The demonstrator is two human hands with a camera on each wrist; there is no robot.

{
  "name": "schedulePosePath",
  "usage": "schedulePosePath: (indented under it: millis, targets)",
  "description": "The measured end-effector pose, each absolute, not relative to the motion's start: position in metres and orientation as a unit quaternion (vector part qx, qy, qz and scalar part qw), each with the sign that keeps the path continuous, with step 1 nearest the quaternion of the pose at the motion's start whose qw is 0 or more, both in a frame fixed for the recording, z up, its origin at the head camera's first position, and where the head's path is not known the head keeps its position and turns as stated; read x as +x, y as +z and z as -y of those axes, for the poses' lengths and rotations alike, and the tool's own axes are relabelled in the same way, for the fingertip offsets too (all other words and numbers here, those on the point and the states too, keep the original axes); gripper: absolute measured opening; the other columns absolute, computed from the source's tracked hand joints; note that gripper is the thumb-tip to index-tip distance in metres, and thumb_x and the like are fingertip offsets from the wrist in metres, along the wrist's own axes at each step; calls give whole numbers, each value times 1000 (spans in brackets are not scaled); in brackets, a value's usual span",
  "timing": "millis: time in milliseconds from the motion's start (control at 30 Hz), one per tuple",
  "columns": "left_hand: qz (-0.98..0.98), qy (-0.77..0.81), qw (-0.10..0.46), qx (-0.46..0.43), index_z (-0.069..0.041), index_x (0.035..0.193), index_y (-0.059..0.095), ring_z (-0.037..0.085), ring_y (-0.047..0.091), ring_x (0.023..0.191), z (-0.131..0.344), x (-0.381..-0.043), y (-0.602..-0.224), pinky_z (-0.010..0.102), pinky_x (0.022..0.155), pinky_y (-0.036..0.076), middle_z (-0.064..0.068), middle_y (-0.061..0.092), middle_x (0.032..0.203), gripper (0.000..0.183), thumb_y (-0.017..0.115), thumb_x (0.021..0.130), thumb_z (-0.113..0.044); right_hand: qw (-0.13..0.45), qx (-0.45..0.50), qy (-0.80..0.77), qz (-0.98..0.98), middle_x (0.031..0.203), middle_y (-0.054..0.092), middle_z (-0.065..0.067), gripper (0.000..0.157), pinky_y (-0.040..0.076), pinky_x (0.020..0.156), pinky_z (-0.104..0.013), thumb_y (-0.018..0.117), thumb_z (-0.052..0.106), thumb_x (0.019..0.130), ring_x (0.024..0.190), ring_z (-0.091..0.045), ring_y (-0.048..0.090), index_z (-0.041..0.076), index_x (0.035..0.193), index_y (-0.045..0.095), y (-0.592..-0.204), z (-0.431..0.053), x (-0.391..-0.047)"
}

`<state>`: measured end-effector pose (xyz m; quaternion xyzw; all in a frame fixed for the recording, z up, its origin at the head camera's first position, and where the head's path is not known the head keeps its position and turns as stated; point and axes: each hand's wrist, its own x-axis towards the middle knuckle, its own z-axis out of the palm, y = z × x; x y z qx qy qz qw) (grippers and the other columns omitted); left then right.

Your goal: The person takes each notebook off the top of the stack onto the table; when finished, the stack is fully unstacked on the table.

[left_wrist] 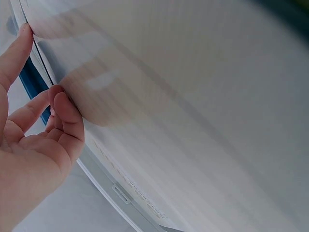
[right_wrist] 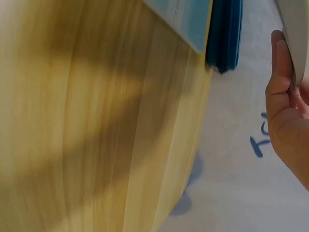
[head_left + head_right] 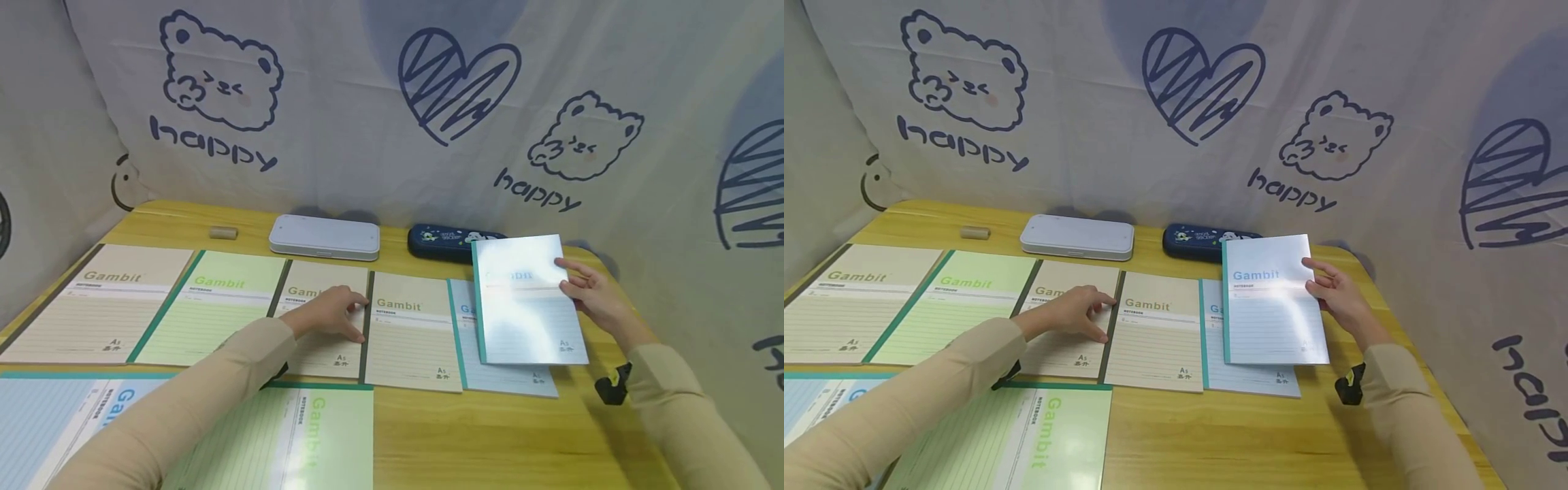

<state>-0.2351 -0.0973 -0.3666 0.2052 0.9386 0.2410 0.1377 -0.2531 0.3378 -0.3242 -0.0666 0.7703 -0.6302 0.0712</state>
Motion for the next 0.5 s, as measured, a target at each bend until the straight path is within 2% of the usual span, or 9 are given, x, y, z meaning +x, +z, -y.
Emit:
schedulePosePath:
  millis: [100,300,500]
  targets:
    - [-938,242,138,207,-3,123,53,20,47,85,98,-236,-367,33,78,40,8,53,96,67,80,65,-24,61,-47,-600,-797,84,64,8,38,47,61,-21,50,9,91,71,-8,58,23,126,48,-324,-345,-255]
    - [-939,239,141,203,-4,123,53,19,47,85,100,-236,-369,33,78,40,8,52,96,66,80,65,-24,58,-11,-555,-830,85,63,14,49,48,64,-22,49,15,92,75,-8,59,12,139,33,-326,-358,-259]
    - [-937,242,136,211,-3,123,53,19,48,86,98,-236,-367,32,79,40,8,52,97,67,80,65,-24,56,10,-531,-845,85,61,13,50,47,65,-24,50,18,92,75,-8,58,16,139,34,-335,-383,-259]
